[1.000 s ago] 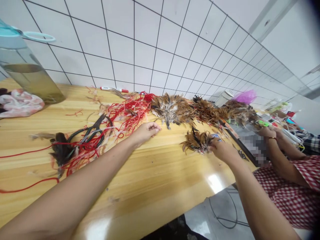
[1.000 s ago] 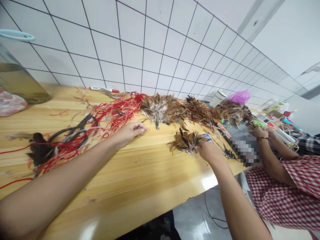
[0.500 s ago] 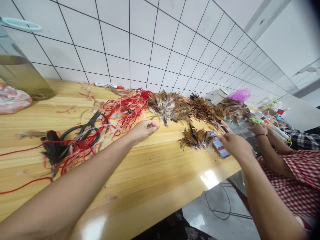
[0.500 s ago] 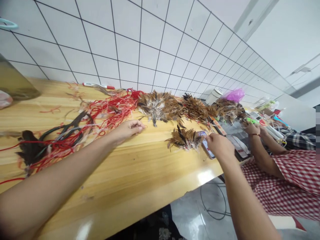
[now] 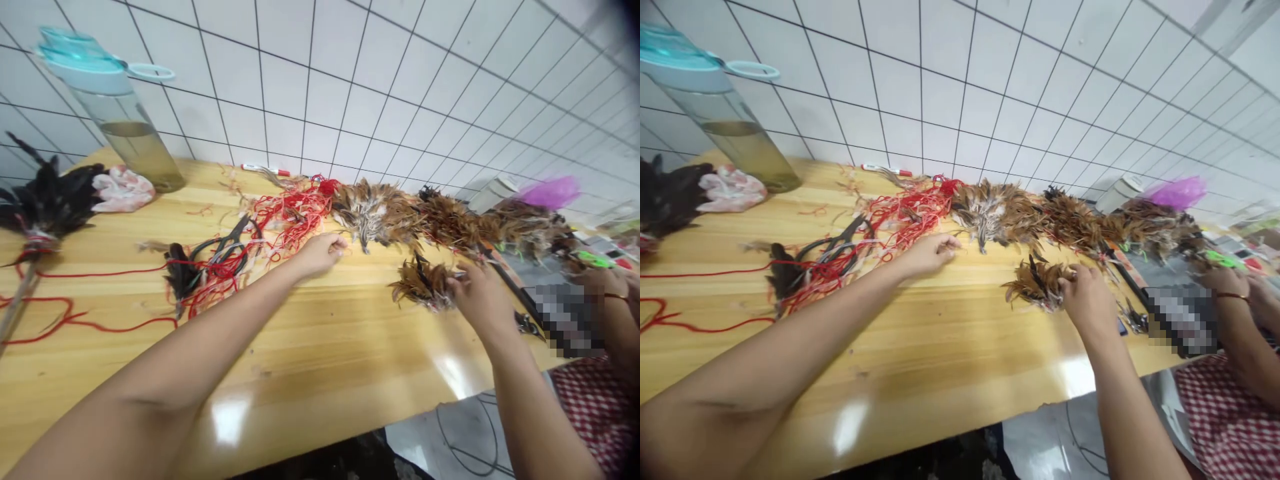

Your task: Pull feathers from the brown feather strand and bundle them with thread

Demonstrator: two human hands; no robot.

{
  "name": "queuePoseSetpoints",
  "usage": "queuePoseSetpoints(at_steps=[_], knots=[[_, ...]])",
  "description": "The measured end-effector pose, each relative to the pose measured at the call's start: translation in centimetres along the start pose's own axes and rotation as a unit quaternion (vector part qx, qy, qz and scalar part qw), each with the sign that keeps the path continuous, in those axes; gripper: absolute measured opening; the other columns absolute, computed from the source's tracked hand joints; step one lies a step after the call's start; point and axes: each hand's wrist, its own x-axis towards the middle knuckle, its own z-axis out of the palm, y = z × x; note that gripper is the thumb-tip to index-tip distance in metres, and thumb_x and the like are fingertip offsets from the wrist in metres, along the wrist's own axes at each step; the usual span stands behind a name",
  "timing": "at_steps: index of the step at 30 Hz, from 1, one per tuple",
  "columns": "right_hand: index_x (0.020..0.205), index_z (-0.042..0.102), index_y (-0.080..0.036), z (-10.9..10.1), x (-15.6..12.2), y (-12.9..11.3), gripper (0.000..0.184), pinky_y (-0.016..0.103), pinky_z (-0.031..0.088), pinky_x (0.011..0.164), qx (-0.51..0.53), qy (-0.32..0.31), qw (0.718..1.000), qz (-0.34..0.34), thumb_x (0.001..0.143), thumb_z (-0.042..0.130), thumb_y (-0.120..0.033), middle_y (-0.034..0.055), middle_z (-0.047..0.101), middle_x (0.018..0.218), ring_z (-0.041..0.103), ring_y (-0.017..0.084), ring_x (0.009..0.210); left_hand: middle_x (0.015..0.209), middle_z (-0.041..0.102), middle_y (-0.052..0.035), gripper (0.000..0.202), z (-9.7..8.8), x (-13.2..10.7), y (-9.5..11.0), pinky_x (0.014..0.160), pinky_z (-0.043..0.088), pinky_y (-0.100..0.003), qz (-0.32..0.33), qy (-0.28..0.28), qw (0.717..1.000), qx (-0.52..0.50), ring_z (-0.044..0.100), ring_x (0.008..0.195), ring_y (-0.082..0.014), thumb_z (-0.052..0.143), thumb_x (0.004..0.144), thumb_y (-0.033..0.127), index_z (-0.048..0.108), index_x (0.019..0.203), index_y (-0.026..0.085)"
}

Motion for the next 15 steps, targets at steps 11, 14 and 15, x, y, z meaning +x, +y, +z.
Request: queuePoseSetpoints(at_steps=[11, 14, 15], knots=[[0.113, 0.06, -0.017, 4.5, 2.4, -15.5, 0.03, 0.035, 0.045, 0.071, 0.151, 0.035, 0.962, -0.227, 0.086, 0.049, -0.024, 0.0133, 0.059, 0.103, 0.056, 0.026, 0.092, 0.094, 0.063, -0.0062, 0.019, -3.2, 0.5, 0.1, 0.081, 0.045, -0.03, 0.054, 0.165, 0.968, 0.182, 0.059, 0.086, -0.0167, 0.048, 0.082, 0.014, 0.064, 0.094, 0.016], [0.113, 0.06, -0.02, 7.0, 3.3, -15.8, 0.03, 0.035, 0.046, 0.074, 0.234, 0.047, 0.955, -0.176, 0.086, 0.048, -0.024, 0.011, 0.059, 0.103, 0.057, 0.024, 0.091, 0.093, 0.062, -0.0061, 0.017, -2.9, 0.3, -0.3, 0.08, 0.045, -0.03, 0.067, 0.156, 0.961, 0.218, 0.057, 0.086, -0.0167, 0.047, 0.083, 0.015, 0.063, 0.09, 0.016], [0.11, 0.061, -0.02, 7.8, 3.5, -15.5, 0.028, 0.035, 0.046, 0.074, 0.266, 0.049, 0.952, -0.146, 0.086, 0.047, -0.024, 0.0102, 0.06, 0.1, 0.058, 0.023, 0.087, 0.092, 0.061, -0.006, 0.017, -2.8, 0.2, -0.4, 0.079, 0.045, -0.03, 0.065, 0.149, 0.959, 0.233, 0.057, 0.085, -0.0168, 0.047, 0.084, 0.016, 0.063, 0.089, 0.017]])
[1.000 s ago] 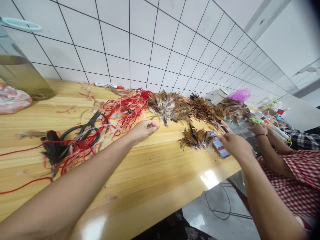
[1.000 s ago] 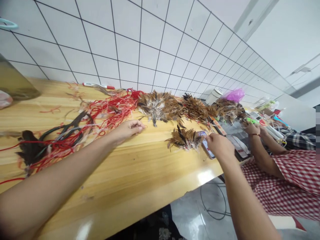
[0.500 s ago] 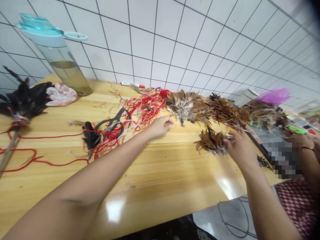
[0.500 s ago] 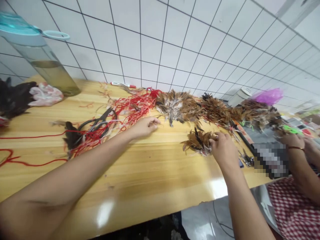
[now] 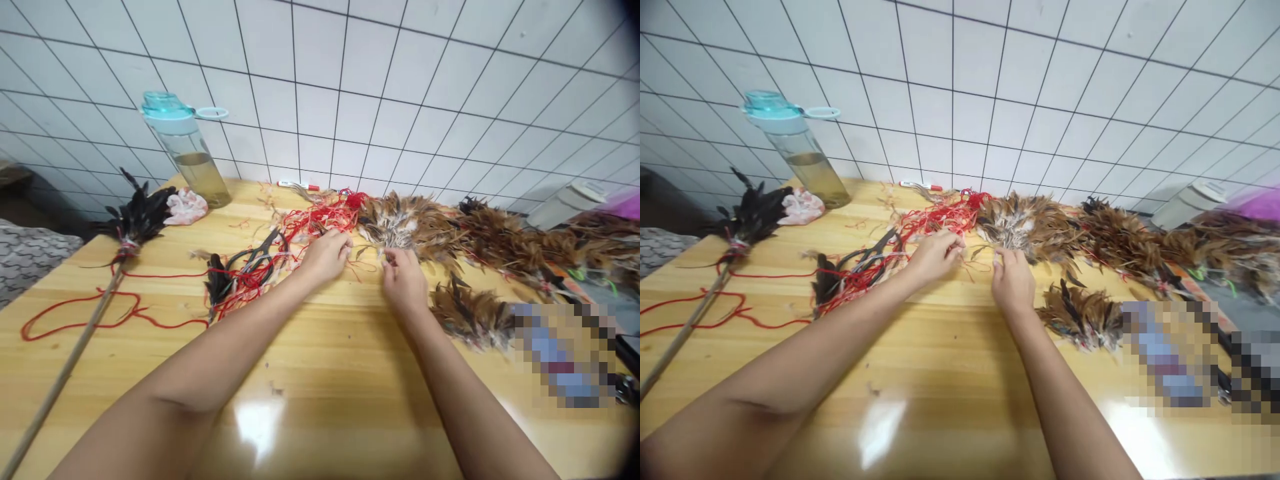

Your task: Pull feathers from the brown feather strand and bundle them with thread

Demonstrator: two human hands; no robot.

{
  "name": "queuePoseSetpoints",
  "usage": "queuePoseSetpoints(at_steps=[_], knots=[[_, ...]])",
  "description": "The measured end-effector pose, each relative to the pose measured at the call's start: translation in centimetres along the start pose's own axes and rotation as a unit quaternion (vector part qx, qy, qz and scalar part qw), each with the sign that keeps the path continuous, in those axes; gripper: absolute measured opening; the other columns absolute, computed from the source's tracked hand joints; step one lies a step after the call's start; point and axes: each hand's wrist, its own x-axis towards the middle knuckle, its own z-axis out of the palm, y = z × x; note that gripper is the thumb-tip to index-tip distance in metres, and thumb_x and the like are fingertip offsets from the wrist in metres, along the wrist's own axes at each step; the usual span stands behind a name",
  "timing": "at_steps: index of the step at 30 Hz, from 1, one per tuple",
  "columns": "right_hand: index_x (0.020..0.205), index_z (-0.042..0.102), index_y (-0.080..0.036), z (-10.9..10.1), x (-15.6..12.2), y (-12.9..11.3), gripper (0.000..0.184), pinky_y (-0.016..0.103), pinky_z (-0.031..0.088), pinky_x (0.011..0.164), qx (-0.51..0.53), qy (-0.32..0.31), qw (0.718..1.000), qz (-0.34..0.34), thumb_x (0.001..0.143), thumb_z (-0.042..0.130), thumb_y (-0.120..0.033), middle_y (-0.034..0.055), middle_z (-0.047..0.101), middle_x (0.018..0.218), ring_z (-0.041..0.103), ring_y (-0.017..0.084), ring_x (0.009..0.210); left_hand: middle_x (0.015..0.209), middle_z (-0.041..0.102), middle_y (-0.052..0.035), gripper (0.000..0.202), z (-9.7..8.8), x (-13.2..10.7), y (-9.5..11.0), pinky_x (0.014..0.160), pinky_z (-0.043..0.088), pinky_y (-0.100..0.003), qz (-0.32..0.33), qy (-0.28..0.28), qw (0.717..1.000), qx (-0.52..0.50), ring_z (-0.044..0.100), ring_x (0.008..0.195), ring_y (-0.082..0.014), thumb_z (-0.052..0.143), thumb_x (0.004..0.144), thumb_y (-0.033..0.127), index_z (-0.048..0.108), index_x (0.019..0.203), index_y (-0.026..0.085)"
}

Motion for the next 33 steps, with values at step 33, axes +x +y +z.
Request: queuePoseSetpoints(at_steps=[33], knots=[[0.127, 0.051, -0.021, 1.3, -0.8, 0.3, 0.042, 0.036, 0.05, 0.078, 0.09, 0.017, 0.996, -0.014, 0.086, 0.053, -0.029, 0.0105, 0.053, 0.105, 0.055, 0.023, 0.092, 0.067, 0.051, 0.0032, 0.004, -3.4, 4.0, 1.7, 0.053, 0.033, -0.019, 0.033, -0.302, 0.945, -0.117, 0.044, 0.059, -0.0076, 0.05, 0.078, 0.021, 0.051, 0.078, 0.017]])
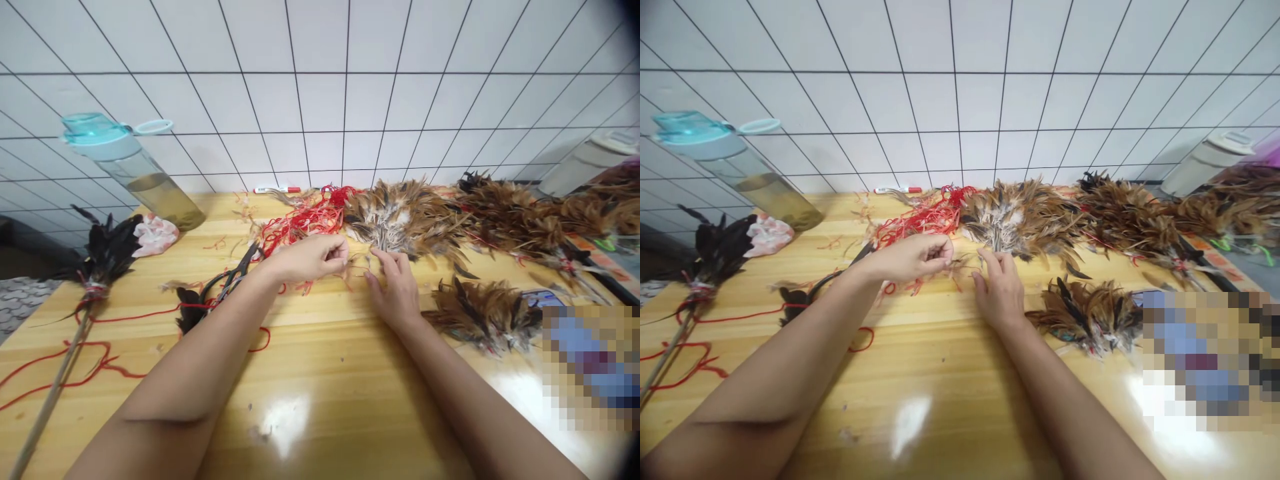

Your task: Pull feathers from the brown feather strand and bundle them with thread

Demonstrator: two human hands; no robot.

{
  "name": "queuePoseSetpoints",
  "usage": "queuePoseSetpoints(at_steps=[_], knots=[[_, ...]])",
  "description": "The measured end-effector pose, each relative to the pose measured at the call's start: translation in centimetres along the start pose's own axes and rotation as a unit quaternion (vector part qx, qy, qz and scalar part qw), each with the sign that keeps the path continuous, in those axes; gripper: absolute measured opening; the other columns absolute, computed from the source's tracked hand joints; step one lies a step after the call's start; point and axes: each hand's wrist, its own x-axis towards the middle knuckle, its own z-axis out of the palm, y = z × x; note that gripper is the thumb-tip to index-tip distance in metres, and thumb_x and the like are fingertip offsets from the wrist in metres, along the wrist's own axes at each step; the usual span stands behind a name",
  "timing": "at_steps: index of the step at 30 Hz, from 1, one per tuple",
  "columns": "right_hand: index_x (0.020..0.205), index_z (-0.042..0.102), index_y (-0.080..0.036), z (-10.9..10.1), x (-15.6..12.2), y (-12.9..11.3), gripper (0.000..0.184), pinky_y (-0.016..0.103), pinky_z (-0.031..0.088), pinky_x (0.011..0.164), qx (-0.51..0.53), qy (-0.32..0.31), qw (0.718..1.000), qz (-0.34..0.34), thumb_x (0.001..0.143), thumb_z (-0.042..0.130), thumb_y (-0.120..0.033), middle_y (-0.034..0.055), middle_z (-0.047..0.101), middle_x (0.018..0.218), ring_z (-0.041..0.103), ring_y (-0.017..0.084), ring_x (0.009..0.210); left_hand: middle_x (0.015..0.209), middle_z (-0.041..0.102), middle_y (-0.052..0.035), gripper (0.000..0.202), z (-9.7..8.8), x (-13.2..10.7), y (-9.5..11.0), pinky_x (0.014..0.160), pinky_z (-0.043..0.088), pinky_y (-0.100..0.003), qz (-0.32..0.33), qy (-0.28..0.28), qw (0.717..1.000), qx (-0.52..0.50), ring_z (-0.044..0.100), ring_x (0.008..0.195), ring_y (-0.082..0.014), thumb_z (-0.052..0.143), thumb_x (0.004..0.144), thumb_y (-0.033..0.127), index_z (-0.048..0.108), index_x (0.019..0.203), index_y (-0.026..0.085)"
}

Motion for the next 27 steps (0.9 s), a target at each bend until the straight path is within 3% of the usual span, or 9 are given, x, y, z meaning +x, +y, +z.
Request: queuePoseSetpoints(at_steps=[7, 16, 22, 27], knots=[[0.125, 0.055, -0.02, -0.1, 0.1, 0.0, 0.043, 0.039, 0.046, 0.086, -0.014, 0.016, 0.999, -0.044, 0.084, 0.057, -0.032, 0.0108, 0.054, 0.104, 0.051, 0.025, 0.099, 0.076, 0.058, 0.0004, 0.007, -0.4, -0.5, 1.3, 0.059, 0.042, -0.018, -0.001, -0.009, 0.984, -0.179, 0.051, 0.064, -0.0068, 0.053, 0.08, 0.023, 0.049, 0.079, 0.016], [0.116, 0.06, -0.022, -0.5, -0.2, -1.0, 0.035, 0.04, 0.044, 0.086, 0.031, 0.002, 0.996, -0.083, 0.084, 0.058, -0.036, 0.0094, 0.056, 0.103, 0.051, 0.024, 0.098, 0.07, 0.058, 0.0013, 0.012, 0.3, -0.9, 2.6, 0.056, 0.043, -0.017, -0.027, -0.018, 0.954, -0.297, 0.05, 0.055, -0.0044, 0.056, 0.079, 0.024, 0.048, 0.077, 0.016], [0.119, 0.054, -0.02, -0.8, -0.1, -1.2, 0.036, 0.035, 0.048, 0.075, 0.126, 0.017, 0.991, -0.035, 0.088, 0.054, -0.038, 0.01, 0.058, 0.101, 0.054, 0.022, 0.095, 0.067, 0.053, 0.0024, 0.007, 0.3, -0.4, 1.5, 0.054, 0.038, -0.017, -0.021, -0.032, 0.985, -0.171, 0.048, 0.059, -0.0065, 0.055, 0.076, 0.02, 0.05, 0.078, 0.016], [0.119, 0.057, -0.023, -1.7, 0.1, -1.0, 0.037, 0.042, 0.044, 0.085, 0.009, 0.073, 0.997, -0.039, 0.086, 0.056, -0.039, 0.0116, 0.057, 0.105, 0.052, 0.025, 0.101, 0.065, 0.051, 0.0036, 0.004, -0.4, -0.5, 0.8, 0.052, 0.031, -0.019, -0.019, -0.035, 0.999, -0.005, 0.042, 0.058, -0.0073, 0.053, 0.072, 0.019, 0.053, 0.076, 0.017]])
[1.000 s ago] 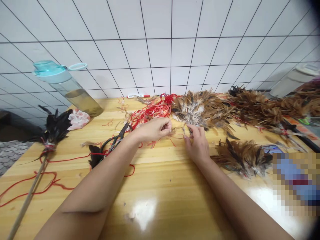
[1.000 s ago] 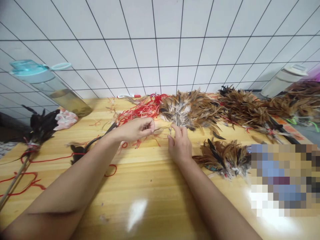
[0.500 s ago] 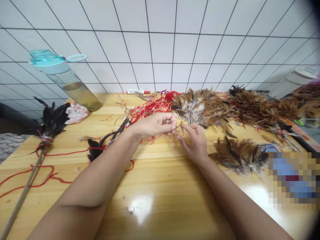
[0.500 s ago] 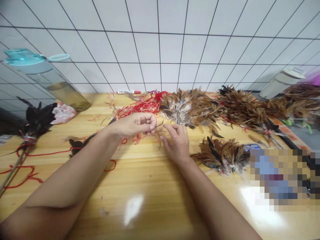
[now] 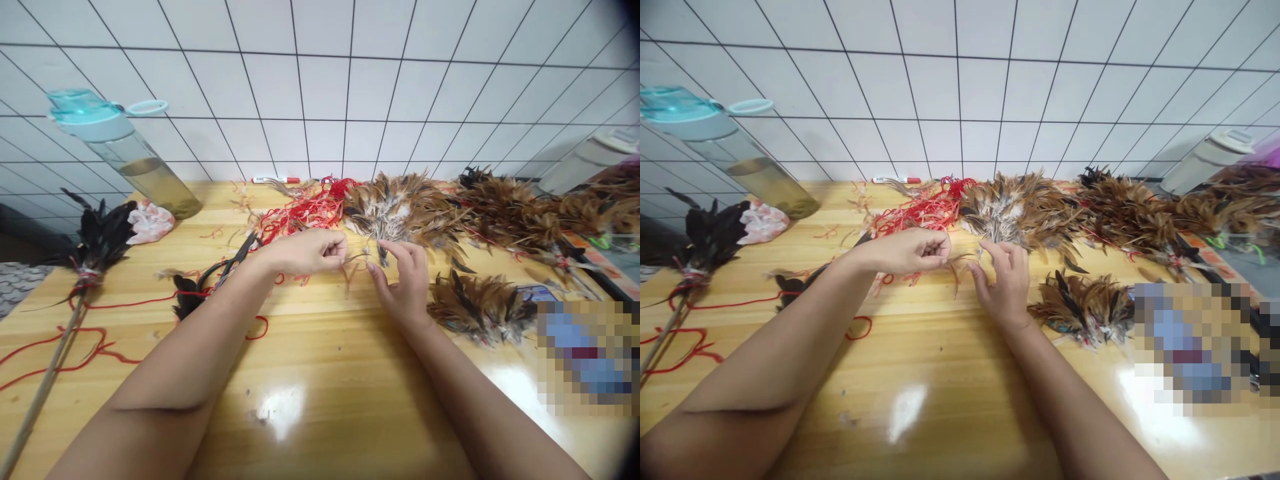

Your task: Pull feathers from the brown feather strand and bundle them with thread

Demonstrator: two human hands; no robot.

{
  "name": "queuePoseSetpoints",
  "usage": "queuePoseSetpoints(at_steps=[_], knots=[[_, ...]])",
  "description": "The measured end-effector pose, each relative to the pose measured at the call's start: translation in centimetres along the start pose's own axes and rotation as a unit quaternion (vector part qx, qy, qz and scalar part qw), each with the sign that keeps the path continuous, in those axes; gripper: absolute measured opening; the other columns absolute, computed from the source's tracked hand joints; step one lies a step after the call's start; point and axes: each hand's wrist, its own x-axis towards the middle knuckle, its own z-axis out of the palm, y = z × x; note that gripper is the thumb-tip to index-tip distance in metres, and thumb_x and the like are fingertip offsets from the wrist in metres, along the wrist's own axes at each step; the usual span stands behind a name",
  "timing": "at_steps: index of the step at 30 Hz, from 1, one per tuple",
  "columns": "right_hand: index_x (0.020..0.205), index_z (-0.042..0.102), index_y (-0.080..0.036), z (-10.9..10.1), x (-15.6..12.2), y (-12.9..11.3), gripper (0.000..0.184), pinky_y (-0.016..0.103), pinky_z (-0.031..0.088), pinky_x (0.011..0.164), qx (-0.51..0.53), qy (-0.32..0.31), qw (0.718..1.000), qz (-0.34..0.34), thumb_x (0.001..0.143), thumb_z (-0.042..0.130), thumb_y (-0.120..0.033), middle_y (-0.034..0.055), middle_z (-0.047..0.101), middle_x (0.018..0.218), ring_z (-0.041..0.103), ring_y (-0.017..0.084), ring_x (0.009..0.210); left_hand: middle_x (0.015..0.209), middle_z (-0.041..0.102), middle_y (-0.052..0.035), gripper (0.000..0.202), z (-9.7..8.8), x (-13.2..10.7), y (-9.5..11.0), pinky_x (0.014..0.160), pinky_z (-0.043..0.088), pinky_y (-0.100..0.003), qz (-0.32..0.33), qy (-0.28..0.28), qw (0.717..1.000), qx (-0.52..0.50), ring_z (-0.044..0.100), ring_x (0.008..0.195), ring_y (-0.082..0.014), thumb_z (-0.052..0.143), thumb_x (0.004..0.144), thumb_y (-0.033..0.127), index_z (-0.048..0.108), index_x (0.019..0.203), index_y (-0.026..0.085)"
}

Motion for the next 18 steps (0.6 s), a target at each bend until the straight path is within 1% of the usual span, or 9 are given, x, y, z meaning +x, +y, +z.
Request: queuePoseSetpoints(at_steps=[3, 6, 8, 10, 12, 13, 15, 16, 18], knots=[[0.117, 0.061, -0.029, 0.0, -0.2, -0.2, 0.033, 0.045, 0.036, 0.093, -0.064, -0.031, 0.997, -0.039, 0.085, 0.058, -0.038, 0.0094, 0.058, 0.108, 0.049, 0.027, 0.108, 0.065, 0.053, 0.0038, 0.005, -0.4, -0.4, 0.2, 0.053, 0.03, -0.019, 0.011, -0.011, 0.999, 0.038, 0.044, 0.059, -0.0079, 0.052, 0.072, 0.019, 0.054, 0.076, 0.017], [0.109, 0.065, -0.036, 0.1, -0.5, -0.7, 0.024, 0.045, 0.03, 0.096, -0.094, -0.063, 0.991, -0.077, 0.086, 0.058, -0.036, 0.0057, 0.06, 0.113, 0.044, 0.028, 0.118, 0.062, 0.053, 0.0045, 0.004, -0.3, -0.7, 0.7, 0.052, 0.028, -0.02, 0.005, -0.017, 0.997, 0.069, 0.042, 0.055, -0.0079, 0.051, 0.073, 0.02, 0.055, 0.074, 0.018], [0.1, 0.067, -0.036, 0.2, -0.7, -0.9, 0.017, 0.046, 0.026, 0.095, -0.102, -0.075, 0.988, -0.088, 0.086, 0.057, -0.033, 0.0033, 0.063, 0.112, 0.042, 0.028, 0.122, 0.06, 0.052, 0.0049, 0.004, -0.1, -0.9, 1.0, 0.052, 0.028, -0.021, 0.001, -0.012, 0.997, 0.076, 0.041, 0.053, -0.0079, 0.053, 0.072, 0.021, 0.055, 0.073, 0.018], [0.091, 0.069, -0.034, 0.3, -0.7, -0.9, 0.015, 0.047, 0.025, 0.094, -0.096, -0.088, 0.988, -0.078, 0.087, 0.056, -0.029, 0.0025, 0.066, 0.104, 0.043, 0.028, 0.121, 0.06, 0.052, 0.0047, 0.004, 0.0, -1.0, 1.4, 0.051, 0.028, -0.021, 0.003, 0.0, 0.997, 0.073, 0.041, 0.053, -0.0081, 0.055, 0.073, 0.022, 0.056, 0.074, 0.018], [0.083, 0.068, -0.03, 0.5, -0.6, -0.7, 0.017, 0.045, 0.028, 0.09, -0.069, -0.098, 0.992, -0.042, 0.087, 0.053, -0.025, 0.0032, 0.067, 0.093, 0.047, 0.027, 0.112, 0.062, 0.055, 0.0038, 0.006, 0.1, -1.0, 1.7, 0.053, 0.031, -0.021, 0.01, 0.013, 0.998, 0.063, 0.045, 0.056, -0.0085, 0.055, 0.075, 0.024, 0.058, 0.076, 0.018], [0.079, 0.068, -0.027, 0.7, -0.5, -0.6, 0.019, 0.043, 0.031, 0.087, -0.038, -0.105, 0.994, -0.019, 0.088, 0.051, -0.024, 0.0037, 0.066, 0.087, 0.05, 0.025, 0.104, 0.066, 0.057, 0.003, 0.009, 0.2, -0.9, 1.7, 0.056, 0.034, -0.021, 0.018, 0.025, 0.998, 0.05, 0.048, 0.059, -0.0089, 0.055, 0.076, 0.026, 0.058, 0.08, 0.018], [0.07, 0.064, -0.022, 1.0, -0.3, -0.3, 0.025, 0.037, 0.037, 0.078, 0.069, -0.122, 0.989, 0.037, 0.089, 0.047, -0.026, 0.0039, 0.062, 0.077, 0.053, 0.02, 0.085, 0.078, 0.062, 0.0003, 0.016, 0.2, -0.6, 1.5, 0.063, 0.04, -0.021, 0.037, 0.073, 0.997, 0.006, 0.054, 0.069, -0.0104, 0.054, 0.08, 0.029, 0.059, 0.09, 0.017], [0.068, 0.062, -0.021, 1.2, -0.2, -0.1, 0.028, 0.034, 0.039, 0.073, 0.139, -0.132, 0.979, 0.073, 0.089, 0.045, -0.029, 0.0033, 0.06, 0.073, 0.053, 0.018, 0.076, 0.085, 0.063, -0.0013, 0.019, 0.2, -0.4, 1.3, 0.067, 0.042, -0.022, 0.043, 0.108, 0.993, -0.02, 0.056, 0.075, -0.0112, 0.054, 0.081, 0.03, 0.059, 0.095, 0.017], [0.067, 0.06, -0.02, 1.4, -0.1, 0.2, 0.03, 0.03, 0.041, 0.066, 0.278, -0.146, 0.936, 0.161, 0.089, 0.045, -0.036, 0.0015, 0.056, 0.068, 0.05, 0.015, 0.065, 0.093, 0.064, -0.0037, 0.023, 0.3, 0.1, 0.6, 0.072, 0.045, -0.024, 0.034, 0.172, 0.982, -0.064, 0.058, 0.081, -0.0121, 0.052, 0.083, 0.03, 0.059, 0.1, 0.016]])
